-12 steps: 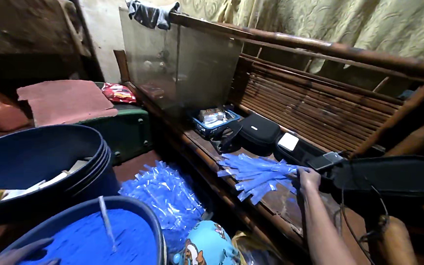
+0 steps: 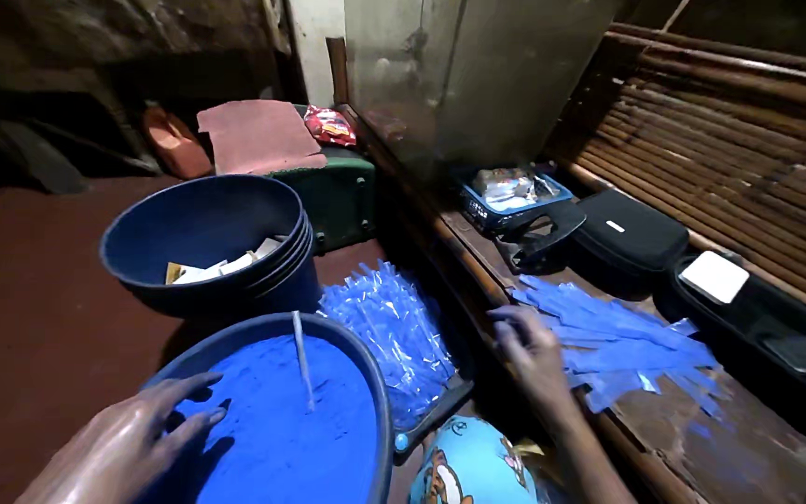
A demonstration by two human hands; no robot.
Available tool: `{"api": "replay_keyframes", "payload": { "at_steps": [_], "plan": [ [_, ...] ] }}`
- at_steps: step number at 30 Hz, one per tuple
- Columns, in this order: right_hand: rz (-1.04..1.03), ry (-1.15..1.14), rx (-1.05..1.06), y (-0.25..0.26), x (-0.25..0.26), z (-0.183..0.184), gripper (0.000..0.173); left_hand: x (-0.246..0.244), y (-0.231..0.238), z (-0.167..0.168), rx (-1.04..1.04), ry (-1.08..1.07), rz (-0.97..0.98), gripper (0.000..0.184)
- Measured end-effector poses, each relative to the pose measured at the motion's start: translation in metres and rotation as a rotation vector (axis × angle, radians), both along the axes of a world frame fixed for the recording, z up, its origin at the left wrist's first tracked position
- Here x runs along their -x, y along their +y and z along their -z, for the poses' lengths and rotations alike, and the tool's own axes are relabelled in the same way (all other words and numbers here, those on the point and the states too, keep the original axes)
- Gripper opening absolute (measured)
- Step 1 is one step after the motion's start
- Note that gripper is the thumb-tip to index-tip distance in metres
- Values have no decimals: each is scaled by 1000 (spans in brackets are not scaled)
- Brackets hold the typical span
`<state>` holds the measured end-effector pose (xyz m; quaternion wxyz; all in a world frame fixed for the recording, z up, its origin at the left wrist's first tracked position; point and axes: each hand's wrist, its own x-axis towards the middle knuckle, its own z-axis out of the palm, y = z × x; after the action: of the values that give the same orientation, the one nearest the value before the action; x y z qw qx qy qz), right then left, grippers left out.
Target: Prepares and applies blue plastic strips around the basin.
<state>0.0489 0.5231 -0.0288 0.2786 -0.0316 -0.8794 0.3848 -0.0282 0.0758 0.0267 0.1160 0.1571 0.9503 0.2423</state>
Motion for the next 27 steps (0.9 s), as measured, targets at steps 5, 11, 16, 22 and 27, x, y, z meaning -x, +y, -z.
{"api": "replay_keyframes", "payload": {
  "at_steps": [5,11,16,22,27],
  "plan": [
    [-70,-513,234,-23,51,99,27,2,10,3,31,18,63,40],
    [-312,-952,29,-39,54,217,42,4,15,7,62,38,117,37],
    [-329,-1042,-151,-59,54,243,42,7,17,8,69,20,125,36],
    [-249,-1007,-102,-65,51,242,33,6,20,9,75,33,139,37],
    [-197,-1039,-108,-69,51,246,60,3,24,8,73,29,133,36]
  ]
}}
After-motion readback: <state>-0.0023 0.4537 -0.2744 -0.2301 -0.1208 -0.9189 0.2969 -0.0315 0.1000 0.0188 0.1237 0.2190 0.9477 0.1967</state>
